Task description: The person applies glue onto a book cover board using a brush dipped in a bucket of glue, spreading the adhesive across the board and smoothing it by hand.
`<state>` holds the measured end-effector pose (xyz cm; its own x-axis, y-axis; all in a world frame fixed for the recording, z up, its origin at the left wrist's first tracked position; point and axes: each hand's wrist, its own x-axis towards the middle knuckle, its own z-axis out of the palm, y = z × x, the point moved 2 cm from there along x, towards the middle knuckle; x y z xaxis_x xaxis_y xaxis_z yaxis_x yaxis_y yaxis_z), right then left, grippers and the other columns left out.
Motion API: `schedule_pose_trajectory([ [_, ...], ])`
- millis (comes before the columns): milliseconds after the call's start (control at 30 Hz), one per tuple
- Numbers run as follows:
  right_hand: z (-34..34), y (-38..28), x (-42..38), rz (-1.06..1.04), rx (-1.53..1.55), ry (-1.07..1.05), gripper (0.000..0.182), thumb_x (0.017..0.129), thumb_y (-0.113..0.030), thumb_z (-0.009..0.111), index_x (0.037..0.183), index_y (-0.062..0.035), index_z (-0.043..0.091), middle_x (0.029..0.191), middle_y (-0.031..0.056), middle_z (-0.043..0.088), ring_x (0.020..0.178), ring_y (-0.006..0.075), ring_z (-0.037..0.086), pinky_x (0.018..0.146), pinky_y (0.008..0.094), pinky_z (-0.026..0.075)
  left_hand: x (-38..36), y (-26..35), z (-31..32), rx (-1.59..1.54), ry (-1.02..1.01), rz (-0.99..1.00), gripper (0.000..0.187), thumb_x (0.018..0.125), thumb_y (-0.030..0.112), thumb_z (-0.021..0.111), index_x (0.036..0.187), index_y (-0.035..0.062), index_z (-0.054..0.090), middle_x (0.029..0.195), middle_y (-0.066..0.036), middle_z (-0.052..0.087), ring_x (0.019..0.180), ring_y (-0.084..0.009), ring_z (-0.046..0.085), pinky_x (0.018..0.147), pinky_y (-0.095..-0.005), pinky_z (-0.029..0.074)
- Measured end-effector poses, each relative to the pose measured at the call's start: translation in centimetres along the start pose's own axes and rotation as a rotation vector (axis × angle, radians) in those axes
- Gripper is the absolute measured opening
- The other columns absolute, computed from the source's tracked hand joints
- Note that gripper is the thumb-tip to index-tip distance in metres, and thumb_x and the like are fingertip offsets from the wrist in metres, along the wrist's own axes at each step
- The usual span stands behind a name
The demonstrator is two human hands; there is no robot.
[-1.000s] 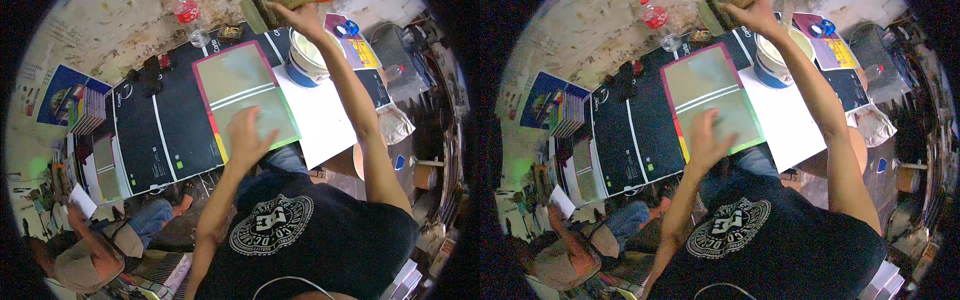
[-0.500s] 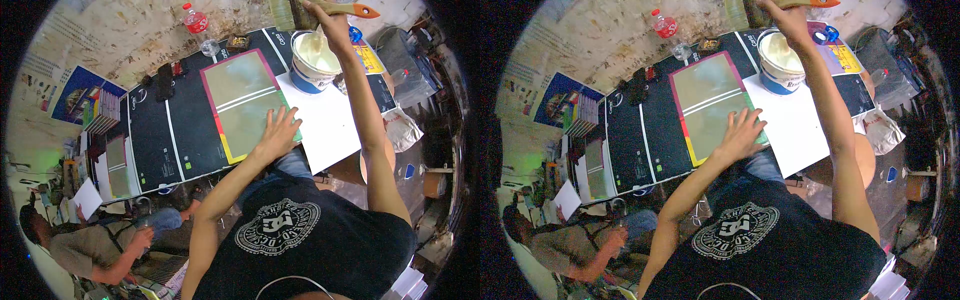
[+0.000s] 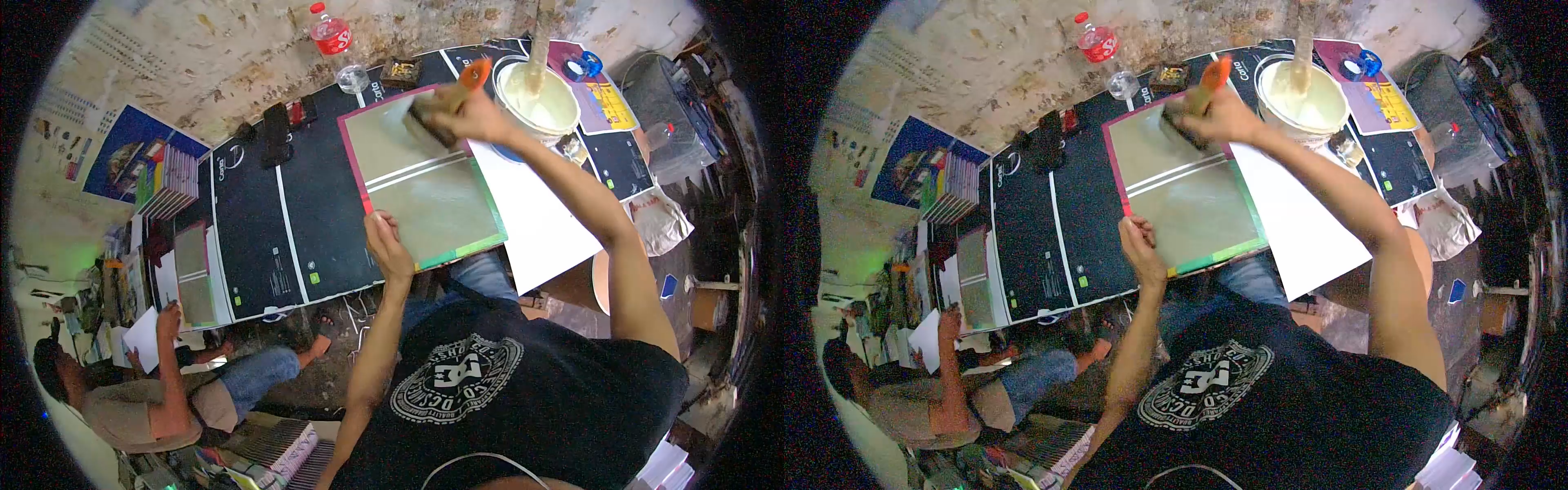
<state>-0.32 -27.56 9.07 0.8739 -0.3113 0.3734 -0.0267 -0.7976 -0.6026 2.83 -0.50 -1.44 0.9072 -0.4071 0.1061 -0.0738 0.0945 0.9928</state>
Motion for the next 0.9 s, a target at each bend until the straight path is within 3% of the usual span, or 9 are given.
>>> schedule_pose_trajectory([
  [67,1.7,1.4,-1.3,-0.086,-0.14,0.109,0.022,0.075,-0.024,0.069,0.085,-0.0048,0.063,0.08,0.0181,0.064,0.073,0.0313,0.064,0.065,0.041,0.049,0.1,0.4,0.5,0.021,0.018,-0.001,0.032,0.102,0.028,0.033,0.093,0.0031,0.05,0.078,-0.003,0.048,0.062,-0.0091,0.038,0.055,-0.0259,0.032],
  [133,-0.1,6.8,-0.3,0.205,-0.203,-0.05,0.022,0.074,-0.023,0.069,0.087,-0.0061,0.063,0.079,0.0197,0.064,0.07,0.0355,0.063,0.062,0.0432,0.05,-0.1,0.6,0.5,0.035,0.027,-0.015,0.032,0.101,0.028,0.033,0.093,0.0026,0.05,0.076,-0.004,0.047,0.061,-0.0092,0.038,0.054,-0.0264,0.031],
  [200,-2.0,7.1,1.0,0.073,-0.536,0.091,0.023,0.074,-0.023,0.068,0.09,-0.0068,0.064,0.077,0.0181,0.064,0.066,0.0355,0.062,0.06,0.0444,0.05,0.0,0.3,0.3,0.049,0.002,0.009,0.036,0.102,0.033,0.031,0.091,0.0051,0.049,0.074,-0.001,0.046,0.061,-0.0078,0.037,0.054,-0.0241,0.03],
  [367,-1.6,0.2,0.7,-0.138,0.193,-0.336,0.024,0.08,-0.026,0.067,0.095,-0.0069,0.063,0.081,0.0111,0.058,0.08,0.0272,0.06,0.072,0.0365,0.048,0.0,-0.2,0.0,0.015,-0.006,0.005,0.032,0.1,0.028,0.033,0.093,0.0016,0.051,0.075,-0.005,0.047,0.062,-0.0108,0.039,0.055,-0.0279,0.033],
  [533,0.9,8.3,6.7,-0.222,-0.198,-0.302,0.023,0.079,-0.028,0.068,0.089,-0.0072,0.065,0.09,0.0155,0.066,0.082,0.0323,0.063,0.073,0.0413,0.051,0.0,0.0,0.1,0.116,-0.015,0.042,0.039,0.102,0.035,0.029,0.092,0.0051,0.051,0.071,0.0,0.047,0.06,-0.0069,0.038,0.055,-0.0234,0.031],
  [600,-0.3,12.2,10.7,0.018,-0.471,-0.319,0.022,0.078,-0.027,0.068,0.089,-0.0073,0.067,0.087,0.0167,0.066,0.079,0.033,0.064,0.071,0.0418,0.051,-0.1,0.0,0.1,0.115,0.001,0.037,0.04,0.102,0.035,0.029,0.092,0.0041,0.052,0.072,-0.001,0.049,0.061,-0.0065,0.038,0.055,-0.0233,0.032],
  [700,-0.8,14.5,13.9,-0.176,-0.611,-0.212,0.023,0.078,-0.024,0.068,0.093,-0.0062,0.068,0.089,0.0154,0.067,0.08,0.029,0.064,0.072,0.0398,0.051,-0.2,0.1,-0.1,0.093,0.001,-0.029,0.035,0.099,0.03,0.032,0.091,0.002,0.052,0.073,-0.006,0.05,0.061,-0.0122,0.043,0.057,-0.0278,0.036],
  [800,-0.3,8.1,11.3,-0.248,0.043,-0.397,0.025,0.076,-0.019,0.069,0.096,-0.0048,0.068,0.087,0.0127,0.067,0.082,0.0238,0.064,0.075,0.0367,0.05,-0.2,0.1,-0.1,0.083,0.017,-0.053,0.033,0.099,0.027,0.034,0.09,0.0016,0.053,0.072,-0.008,0.05,0.06,-0.0147,0.044,0.056,-0.0299,0.037],
  [900,0.9,3.0,9.8,-0.265,0.198,-0.76,0.027,0.074,-0.016,0.071,0.098,-0.0033,0.066,0.087,0.0097,0.066,0.086,0.0202,0.061,0.079,0.0342,0.049,-0.1,-0.1,0.0,0.074,0.011,-0.051,0.034,0.099,0.026,0.033,0.089,0.0019,0.053,0.071,-0.006,0.05,0.059,-0.0141,0.043,0.055,-0.0301,0.036],
])
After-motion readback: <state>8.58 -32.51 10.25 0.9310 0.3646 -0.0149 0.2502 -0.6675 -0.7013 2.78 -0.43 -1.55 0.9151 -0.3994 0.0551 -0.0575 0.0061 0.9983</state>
